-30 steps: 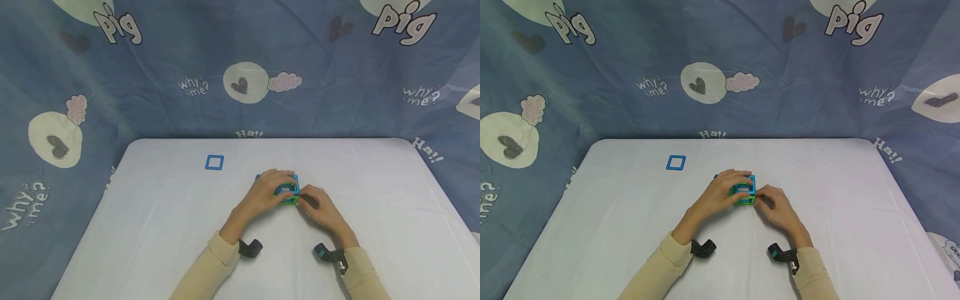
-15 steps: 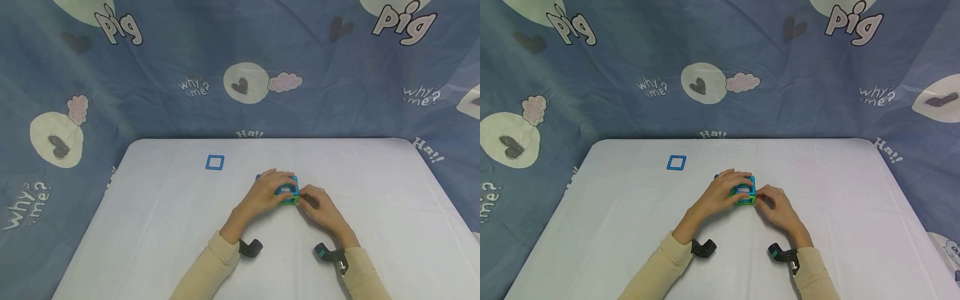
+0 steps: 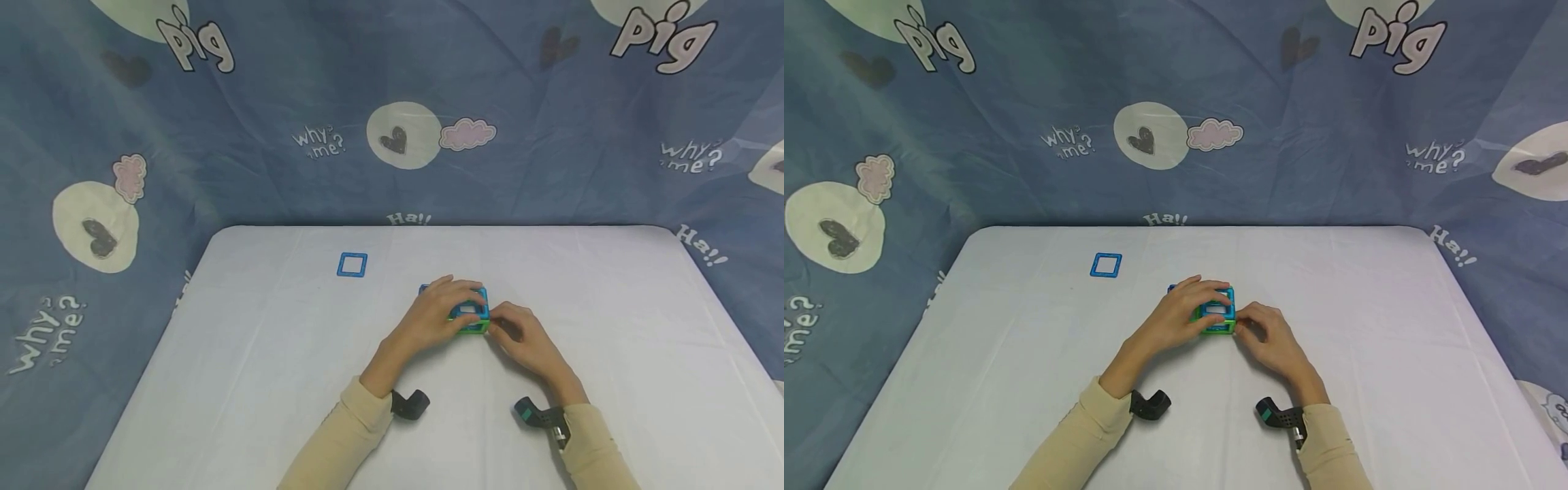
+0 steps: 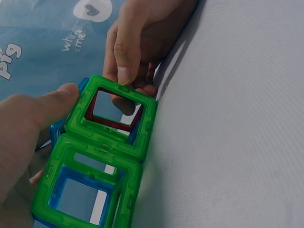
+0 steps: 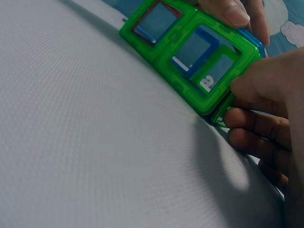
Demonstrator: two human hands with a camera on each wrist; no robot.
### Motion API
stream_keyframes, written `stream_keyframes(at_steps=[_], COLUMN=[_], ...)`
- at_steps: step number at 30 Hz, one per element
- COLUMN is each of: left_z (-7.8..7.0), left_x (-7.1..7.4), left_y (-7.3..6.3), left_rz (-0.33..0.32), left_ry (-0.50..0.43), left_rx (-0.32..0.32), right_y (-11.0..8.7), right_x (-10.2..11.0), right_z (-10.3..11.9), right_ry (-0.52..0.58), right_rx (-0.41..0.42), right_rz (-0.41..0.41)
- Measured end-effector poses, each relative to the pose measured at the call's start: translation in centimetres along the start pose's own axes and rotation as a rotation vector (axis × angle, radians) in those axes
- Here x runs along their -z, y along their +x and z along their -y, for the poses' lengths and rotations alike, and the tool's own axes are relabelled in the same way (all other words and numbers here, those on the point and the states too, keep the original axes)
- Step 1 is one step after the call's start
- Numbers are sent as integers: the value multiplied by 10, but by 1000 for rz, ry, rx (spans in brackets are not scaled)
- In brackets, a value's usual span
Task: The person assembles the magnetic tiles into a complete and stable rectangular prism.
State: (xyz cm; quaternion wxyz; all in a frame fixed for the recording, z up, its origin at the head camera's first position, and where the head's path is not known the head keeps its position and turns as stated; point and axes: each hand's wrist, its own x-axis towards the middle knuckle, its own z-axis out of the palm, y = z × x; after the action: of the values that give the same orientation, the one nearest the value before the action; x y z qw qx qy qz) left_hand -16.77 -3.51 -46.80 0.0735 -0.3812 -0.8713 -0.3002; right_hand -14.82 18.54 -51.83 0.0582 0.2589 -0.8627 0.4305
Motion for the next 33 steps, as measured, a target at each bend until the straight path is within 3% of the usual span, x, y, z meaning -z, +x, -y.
stream_keyframes(at_steps=[33], left_z=[-1], left_x=[0], left_y=[0], left_rz=[-4], left_ry=[-1], left_rx=[40], right_y=[1], right_x=[0], right_z=[5], right_ry=[12], right_rx=[-11], right_rz=[2])
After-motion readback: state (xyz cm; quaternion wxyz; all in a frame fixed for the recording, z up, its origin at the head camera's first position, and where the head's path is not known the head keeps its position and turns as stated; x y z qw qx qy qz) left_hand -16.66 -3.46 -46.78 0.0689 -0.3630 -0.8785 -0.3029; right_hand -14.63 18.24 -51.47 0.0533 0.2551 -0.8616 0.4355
